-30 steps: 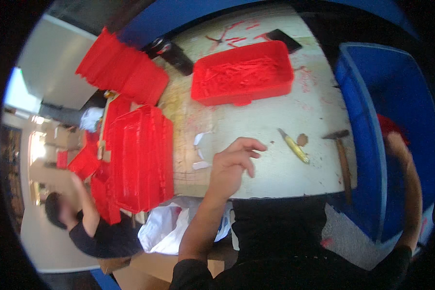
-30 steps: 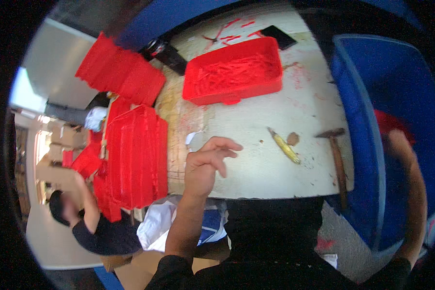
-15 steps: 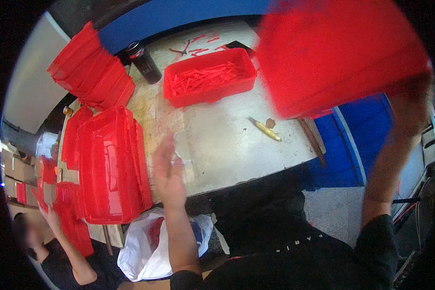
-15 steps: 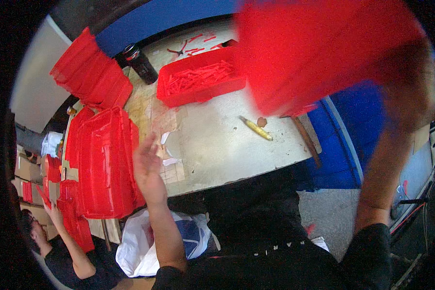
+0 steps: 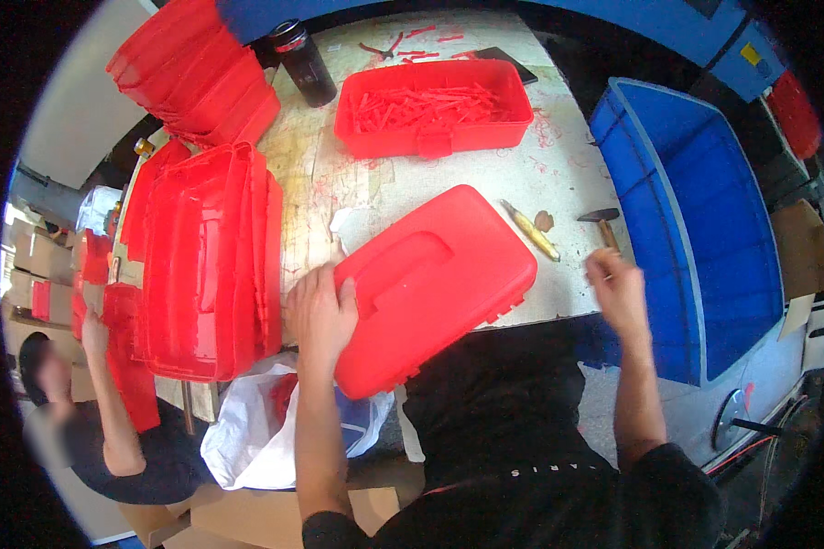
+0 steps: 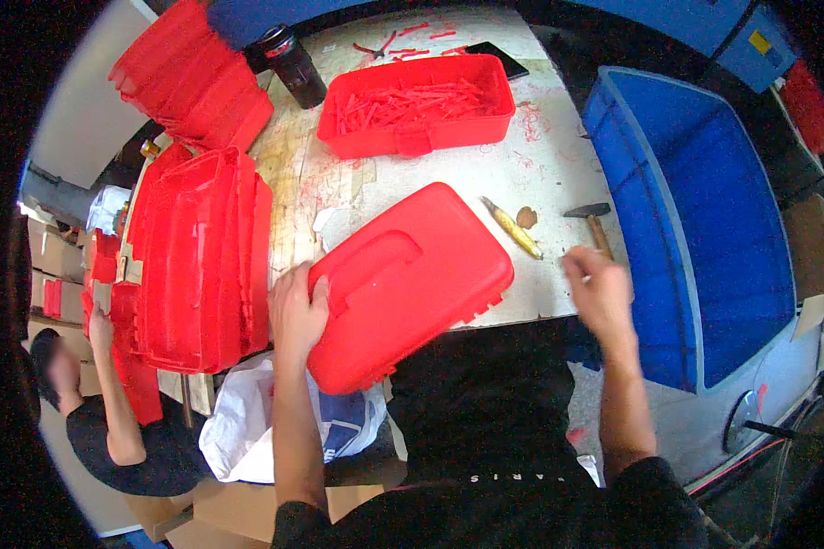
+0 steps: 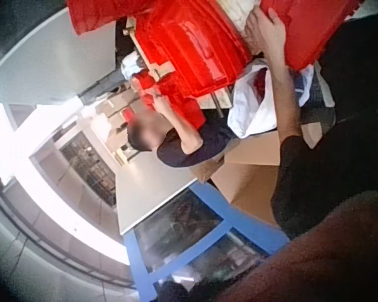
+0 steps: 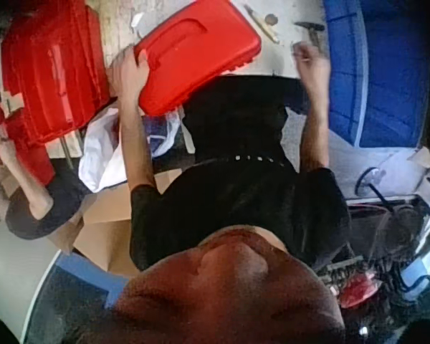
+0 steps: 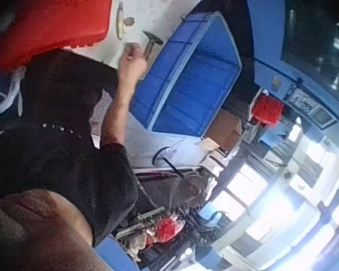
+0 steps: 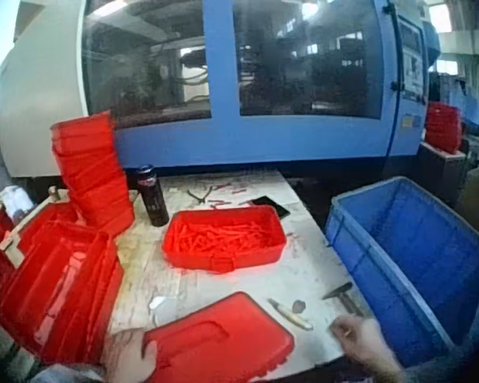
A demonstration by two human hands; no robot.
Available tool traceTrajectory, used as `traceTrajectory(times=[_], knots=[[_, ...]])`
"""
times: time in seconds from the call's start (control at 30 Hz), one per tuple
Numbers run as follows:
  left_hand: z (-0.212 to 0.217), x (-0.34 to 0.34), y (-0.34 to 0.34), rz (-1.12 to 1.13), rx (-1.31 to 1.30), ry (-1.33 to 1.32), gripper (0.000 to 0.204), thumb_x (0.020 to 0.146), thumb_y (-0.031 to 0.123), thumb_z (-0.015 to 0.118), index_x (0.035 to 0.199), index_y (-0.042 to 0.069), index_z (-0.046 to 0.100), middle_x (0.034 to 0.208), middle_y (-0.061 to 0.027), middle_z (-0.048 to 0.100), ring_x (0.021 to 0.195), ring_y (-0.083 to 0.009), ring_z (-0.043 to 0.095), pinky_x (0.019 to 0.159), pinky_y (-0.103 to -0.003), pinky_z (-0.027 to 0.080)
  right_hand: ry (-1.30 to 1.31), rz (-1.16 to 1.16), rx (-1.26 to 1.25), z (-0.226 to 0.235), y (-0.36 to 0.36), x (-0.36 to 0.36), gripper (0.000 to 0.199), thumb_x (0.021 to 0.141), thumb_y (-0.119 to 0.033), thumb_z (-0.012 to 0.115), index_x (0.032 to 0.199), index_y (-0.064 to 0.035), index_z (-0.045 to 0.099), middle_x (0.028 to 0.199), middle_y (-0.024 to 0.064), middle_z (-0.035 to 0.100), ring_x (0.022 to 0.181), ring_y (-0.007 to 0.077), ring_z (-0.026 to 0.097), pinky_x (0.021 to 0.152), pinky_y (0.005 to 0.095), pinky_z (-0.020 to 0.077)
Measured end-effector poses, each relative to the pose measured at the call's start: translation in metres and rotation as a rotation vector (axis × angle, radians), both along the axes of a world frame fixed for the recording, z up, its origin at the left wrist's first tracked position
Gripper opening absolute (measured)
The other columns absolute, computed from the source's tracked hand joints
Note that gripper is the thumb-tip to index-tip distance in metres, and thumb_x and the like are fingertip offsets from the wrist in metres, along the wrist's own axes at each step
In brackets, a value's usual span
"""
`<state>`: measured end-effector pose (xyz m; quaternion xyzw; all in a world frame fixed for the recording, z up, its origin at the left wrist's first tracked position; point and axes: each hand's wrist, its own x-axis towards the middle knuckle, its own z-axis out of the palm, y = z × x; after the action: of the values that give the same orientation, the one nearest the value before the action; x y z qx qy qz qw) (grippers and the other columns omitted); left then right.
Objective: The person repeatedly picks red plastic containers from a stack, removes excess plastic flash from edges and handles, and uses a hammer to tap small red plastic pins into place. The person works one container at a time, flipping and rotating each piece to access different edges before placing it aside.
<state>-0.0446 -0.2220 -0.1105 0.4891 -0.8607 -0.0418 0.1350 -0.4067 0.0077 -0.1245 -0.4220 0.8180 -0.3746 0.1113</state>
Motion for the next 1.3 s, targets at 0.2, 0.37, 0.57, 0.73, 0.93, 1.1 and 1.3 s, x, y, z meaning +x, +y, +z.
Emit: traceTrajectory(times=[0.2,0.37,0.57,0.73,0.93,1.1,1.3], knots=[[-0.002,-0.098,-0.07,-0.312,0.621,0.195,0.067,0.087,0.044,0.069,0.131,-0.004,0.054,0.123,-0.0239,0.064,0.115,-0.0366,0.061,0.099,-0.042,0.046,0.28,0.159,0.004,-0.026,-0.032,-0.006,0.032,0.082,-0.008,0.071,0.113,-0.0062,0.063,0.116,0.0162,0.062,0.11,0.0378,0.06,0.092,0.0428,0.0501],[-0.005,-0.123,-0.094,-0.414,0.795,-0.06,0.077,0.077,0.045,0.079,0.133,-0.002,0.055,0.125,-0.0225,0.064,0.115,-0.0311,0.062,0.1,-0.038,0.047,0.226,0.119,0.215,-0.054,-0.07,-0.009,0.047,0.082,-0.012,0.069,0.126,-0.0084,0.053,0.111,0.0189,0.061,0.099,0.037,0.063,0.082,0.048,0.0531],[0.028,-0.116,-0.067,-0.376,0.915,-0.011,0.063,0.081,0.026,0.079,0.132,-0.002,0.056,0.124,-0.0188,0.063,0.114,-0.0267,0.061,0.099,-0.036,0.047,0.402,-0.096,0.037,-0.024,-0.029,-0.041,0.039,0.081,-0.01,0.071,0.117,-0.0032,0.056,0.114,0.0183,0.057,0.104,0.0364,0.059,0.083,0.0469,0.0513],[0.121,-0.114,-0.041,-0.535,0.656,-0.016,0.093,0.068,0.026,0.085,0.146,0.002,0.041,0.128,-0.0194,0.056,0.12,-0.0309,0.055,0.103,-0.04,0.043,0.226,-0.015,0.039,-0.002,-0.024,-0.056,0.033,0.081,-0.01,0.071,0.111,-0.0033,0.06,0.112,0.0168,0.058,0.104,0.0365,0.059,0.083,0.0445,0.0516],[0.209,-0.112,0.015,-0.377,-0.113,-0.185,0.115,0.055,0.033,0.088,0.149,0.0,0.032,0.13,-0.0244,0.048,0.119,-0.0404,0.048,0.105,-0.052,0.035,0.077,0.269,-0.217,0.046,-0.114,-0.087,0.015,0.087,-0.009,0.069,0.1,-0.005,0.066,0.09,0.0138,0.064,0.087,0.0304,0.066,0.075,0.0388,0.0523],[0.121,-0.128,0.061,-0.443,-0.366,-0.37,0.084,0.069,0.031,0.077,0.142,0.002,0.046,0.107,-0.0177,0.052,0.1,-0.0346,0.052,0.086,-0.053,0.042,0.226,0.515,-0.14,0.059,-0.26,-0.111,0.018,0.083,-0.014,0.067,0.1,-0.0074,0.067,0.094,0.0177,0.068,0.09,0.0373,0.066,0.079,0.0464,0.0515],[0.012,-0.116,0.083,-0.842,0.04,-0.264,0.034,0.083,0.02,0.057,0.114,0.007,0.063,0.093,-0.0046,0.056,0.089,-0.0206,0.055,0.074,-0.034,0.045,0.576,0.672,0.007,-0.013,-0.383,-0.085,0.019,0.084,-0.016,0.064,0.102,-0.0121,0.069,0.104,0.0138,0.068,0.101,0.0357,0.064,0.085,0.0487,0.0527]])
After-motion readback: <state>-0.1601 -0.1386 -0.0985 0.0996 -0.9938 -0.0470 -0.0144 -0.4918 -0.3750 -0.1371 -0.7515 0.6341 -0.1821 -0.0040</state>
